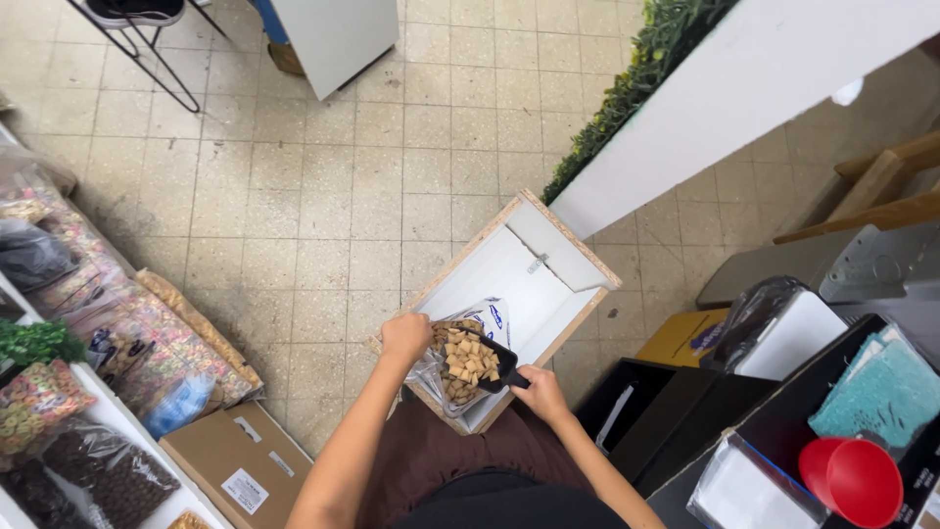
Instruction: Scooping snacks from a bulk container into plastic bags, weighing them on a digital scale, and sealing the bags with a heat sealer.
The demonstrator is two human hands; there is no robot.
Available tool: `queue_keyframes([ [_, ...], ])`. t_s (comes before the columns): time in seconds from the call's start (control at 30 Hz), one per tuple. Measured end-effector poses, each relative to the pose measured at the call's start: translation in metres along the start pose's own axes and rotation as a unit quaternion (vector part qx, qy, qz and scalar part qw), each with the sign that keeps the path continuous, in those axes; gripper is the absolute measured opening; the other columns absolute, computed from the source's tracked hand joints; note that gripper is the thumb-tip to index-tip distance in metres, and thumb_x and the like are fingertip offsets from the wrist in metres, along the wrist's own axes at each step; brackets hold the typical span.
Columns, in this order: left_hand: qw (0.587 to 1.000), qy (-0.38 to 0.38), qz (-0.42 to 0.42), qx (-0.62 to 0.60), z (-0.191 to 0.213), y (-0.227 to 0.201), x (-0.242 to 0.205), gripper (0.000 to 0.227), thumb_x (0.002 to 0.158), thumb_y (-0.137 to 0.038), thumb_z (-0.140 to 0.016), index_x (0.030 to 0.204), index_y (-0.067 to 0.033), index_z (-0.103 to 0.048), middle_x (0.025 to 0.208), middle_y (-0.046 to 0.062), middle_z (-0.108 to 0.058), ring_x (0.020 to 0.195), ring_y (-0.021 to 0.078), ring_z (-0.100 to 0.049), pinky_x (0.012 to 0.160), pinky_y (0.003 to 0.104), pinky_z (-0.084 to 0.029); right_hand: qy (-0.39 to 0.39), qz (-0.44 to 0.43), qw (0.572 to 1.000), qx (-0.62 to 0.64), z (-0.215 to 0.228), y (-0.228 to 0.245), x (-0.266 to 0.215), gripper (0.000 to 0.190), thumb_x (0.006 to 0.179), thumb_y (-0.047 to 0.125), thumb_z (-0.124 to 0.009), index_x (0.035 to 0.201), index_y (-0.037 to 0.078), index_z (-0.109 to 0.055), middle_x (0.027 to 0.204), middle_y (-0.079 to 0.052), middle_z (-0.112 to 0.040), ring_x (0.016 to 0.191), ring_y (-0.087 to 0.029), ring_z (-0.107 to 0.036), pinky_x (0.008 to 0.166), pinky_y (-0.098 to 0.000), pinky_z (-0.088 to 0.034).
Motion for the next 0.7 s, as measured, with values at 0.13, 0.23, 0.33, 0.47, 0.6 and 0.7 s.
queue_keyframes([
  [0.13,0.995,0.061,0.074,-0.01,0.007,0.028,-0.019,0.033,0.095,-0.016,-0.042,0.1,-0.0164,-0.074,0.098,0.005,-0.076,0.09,0.0323,-0.074,0.073,0.045,-0.057,-0.006,0.127,0.992,-0.02,0.009,0.015,-0.005,0.008,0.08,0.008,-0.076,0.082,0.008,-0.069,0.085,-0.003,-0.075,0.077,-0.017,-0.07,0.064,-0.0297,-0.052],
  [0.23,0.992,0.036,0.1,-0.064,0.006,0.042,-0.039,0.035,0.1,-0.034,-0.04,0.099,-0.0156,-0.07,0.097,0.011,-0.074,0.091,0.0376,-0.071,0.076,0.05,-0.055,-0.004,0.105,0.994,-0.017,0.013,0.021,-0.012,0.008,0.08,0.008,-0.076,0.081,0.007,-0.068,0.083,-0.003,-0.074,0.076,-0.016,-0.071,0.062,-0.0295,-0.052],
  [0.33,0.992,0.027,0.106,-0.056,-0.003,0.042,-0.047,0.034,0.102,-0.035,-0.044,0.097,-0.0158,-0.071,0.09,0.01,-0.075,0.086,0.0364,-0.072,0.073,0.05,-0.055,-0.009,0.095,0.994,-0.053,0.009,0.011,-0.01,0.009,0.079,0.01,-0.077,0.085,0.007,-0.07,0.084,-0.003,-0.074,0.077,-0.018,-0.072,0.064,-0.0314,-0.054],
  [0.47,0.991,0.04,0.108,-0.068,-0.001,0.038,-0.041,0.036,0.102,-0.036,-0.042,0.103,-0.0151,-0.072,0.101,0.011,-0.074,0.095,0.0368,-0.071,0.079,0.051,-0.055,-0.01,0.101,0.993,-0.061,0.009,0.012,-0.008,0.012,0.079,0.01,-0.079,0.089,0.007,-0.073,0.091,-0.003,-0.077,0.083,-0.019,-0.074,0.07,-0.032,-0.057],
  [0.6,0.984,0.108,0.136,-0.031,-0.01,0.036,-0.035,0.032,0.103,-0.025,-0.046,0.104,-0.013,-0.075,0.103,0.009,-0.076,0.095,0.0333,-0.073,0.075,0.043,-0.058,0.004,0.103,0.993,-0.061,0.007,0.012,-0.008,0.014,0.08,0.011,-0.079,0.093,0.007,-0.076,0.095,-0.003,-0.079,0.086,-0.019,-0.075,0.073,-0.0324,-0.058],
  [0.7,0.98,0.134,0.143,-0.032,0.001,0.027,-0.04,0.032,0.103,-0.024,-0.046,0.105,-0.013,-0.076,0.103,0.008,-0.076,0.094,0.0302,-0.073,0.074,0.04,-0.057,0.015,0.103,0.993,-0.063,0.005,0.013,-0.008,0.017,0.08,0.011,-0.078,0.096,0.007,-0.076,0.098,-0.004,-0.08,0.088,-0.02,-0.076,0.075,-0.0338,-0.059],
])
Point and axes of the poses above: each hand's wrist, its own x-axis towards the middle knuckle, its own z-axis out of the back of the hand, y = z × x, the point moved 5 cm from there along x, towards the middle knuckle
